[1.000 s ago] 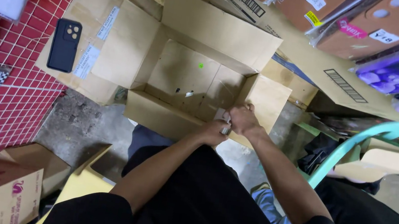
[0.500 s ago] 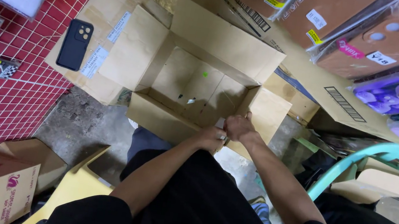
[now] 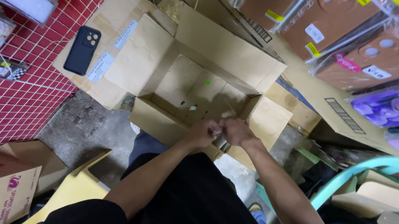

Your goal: The person removes packaged phone accessories from a cardboard box and hangs them on a wall display rack. The person also picks up a phone case, inspects it, and places it back in the box.

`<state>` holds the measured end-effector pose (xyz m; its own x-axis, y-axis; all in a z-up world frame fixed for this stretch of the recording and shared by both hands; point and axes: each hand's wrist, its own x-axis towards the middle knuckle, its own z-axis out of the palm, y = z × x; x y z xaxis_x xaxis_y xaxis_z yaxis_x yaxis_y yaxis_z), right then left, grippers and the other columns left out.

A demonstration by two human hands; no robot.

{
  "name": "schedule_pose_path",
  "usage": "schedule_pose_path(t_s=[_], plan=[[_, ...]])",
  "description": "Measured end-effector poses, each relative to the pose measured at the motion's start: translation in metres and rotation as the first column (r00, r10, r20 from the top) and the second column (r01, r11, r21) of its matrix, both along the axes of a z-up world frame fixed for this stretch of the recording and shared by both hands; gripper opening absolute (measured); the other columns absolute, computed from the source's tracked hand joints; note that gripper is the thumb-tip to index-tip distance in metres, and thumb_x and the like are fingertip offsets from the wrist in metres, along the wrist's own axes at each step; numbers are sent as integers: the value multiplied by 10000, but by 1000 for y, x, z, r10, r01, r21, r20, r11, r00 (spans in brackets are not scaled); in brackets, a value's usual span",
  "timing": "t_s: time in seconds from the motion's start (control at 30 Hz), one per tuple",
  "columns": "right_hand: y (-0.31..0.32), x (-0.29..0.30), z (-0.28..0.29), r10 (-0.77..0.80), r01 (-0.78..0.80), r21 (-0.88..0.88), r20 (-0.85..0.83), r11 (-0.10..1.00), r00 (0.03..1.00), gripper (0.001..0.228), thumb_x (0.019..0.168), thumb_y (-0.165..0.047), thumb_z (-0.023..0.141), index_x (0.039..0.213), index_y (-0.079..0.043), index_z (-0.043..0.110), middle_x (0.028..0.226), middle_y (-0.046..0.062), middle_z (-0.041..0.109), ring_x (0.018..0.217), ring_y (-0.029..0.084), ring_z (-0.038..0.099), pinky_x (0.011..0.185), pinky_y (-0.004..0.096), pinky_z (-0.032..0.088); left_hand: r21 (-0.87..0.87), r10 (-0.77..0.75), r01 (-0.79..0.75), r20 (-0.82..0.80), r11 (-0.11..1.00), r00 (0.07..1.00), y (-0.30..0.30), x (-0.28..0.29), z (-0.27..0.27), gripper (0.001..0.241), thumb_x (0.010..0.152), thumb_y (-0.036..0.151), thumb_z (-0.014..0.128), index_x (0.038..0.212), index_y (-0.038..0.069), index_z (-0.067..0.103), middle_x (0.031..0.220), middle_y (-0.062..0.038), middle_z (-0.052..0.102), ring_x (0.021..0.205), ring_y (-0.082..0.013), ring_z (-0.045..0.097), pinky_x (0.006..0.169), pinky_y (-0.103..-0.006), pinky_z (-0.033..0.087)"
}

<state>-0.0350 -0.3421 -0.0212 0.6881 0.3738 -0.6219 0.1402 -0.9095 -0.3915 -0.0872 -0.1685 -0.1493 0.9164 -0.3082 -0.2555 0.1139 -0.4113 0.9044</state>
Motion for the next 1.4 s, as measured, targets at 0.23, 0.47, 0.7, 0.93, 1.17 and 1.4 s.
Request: schedule_pose_path(t_s=[0.23,0.47,0.7,0.93,1.17,1.4], plan=[[11,17,39,-185,156,348,52,925,981,353,911,-199,710,1248,-139,622,1117,197,706,1078,406,654,920,472,511,186,88,-120,170,975,981,35,47,36,177,901,68,742,1072,116,735,992,-138,769,939,-285,722,816,-396,559],[7,33,-2,-276,202,442,108,874,955,312,905,-208,744,1157,-52,646,1051,210,702,978,383,679,843,458,542,-226,282,-264,56,938,958,71,81,100,264,896,-11,683,1148,64,684,1061,-51,765,978,-141,735,837,-300,592],[40,48,43,-359,383,662,-180,644,916,263,908,-157,714,1127,-17,675,1017,108,751,931,182,723,793,354,583,-407,522,-471,16,782,853,94,93,153,411,849,35,772,1228,38,611,1092,-85,726,983,-136,690,810,-271,576],[65,65,59,-455,461,636,-188,618,870,323,923,-195,715,1206,-43,681,957,86,767,828,151,687,731,318,556,-224,460,-529,-295,819,837,94,60,155,266,946,188,734,1147,16,756,887,-72,772,759,-157,692,646,-302,576],[78,69,61,-467,526,702,-302,480,831,266,976,-149,663,1209,-24,685,1000,38,768,858,94,684,732,279,563,-368,398,-514,-347,775,849,106,53,168,288,955,159,683,1223,56,666,1031,-50,752,875,-144,739,678,-318,658],[101,76,84,-427,497,785,-331,370,842,282,990,-111,649,1256,-22,676,1040,39,773,889,90,688,744,274,561,-473,423,-520,-302,712,854,126,58,171,271,964,122,677,1204,-2,684,1021,-80,756,871,-169,744,688,-326,660]])
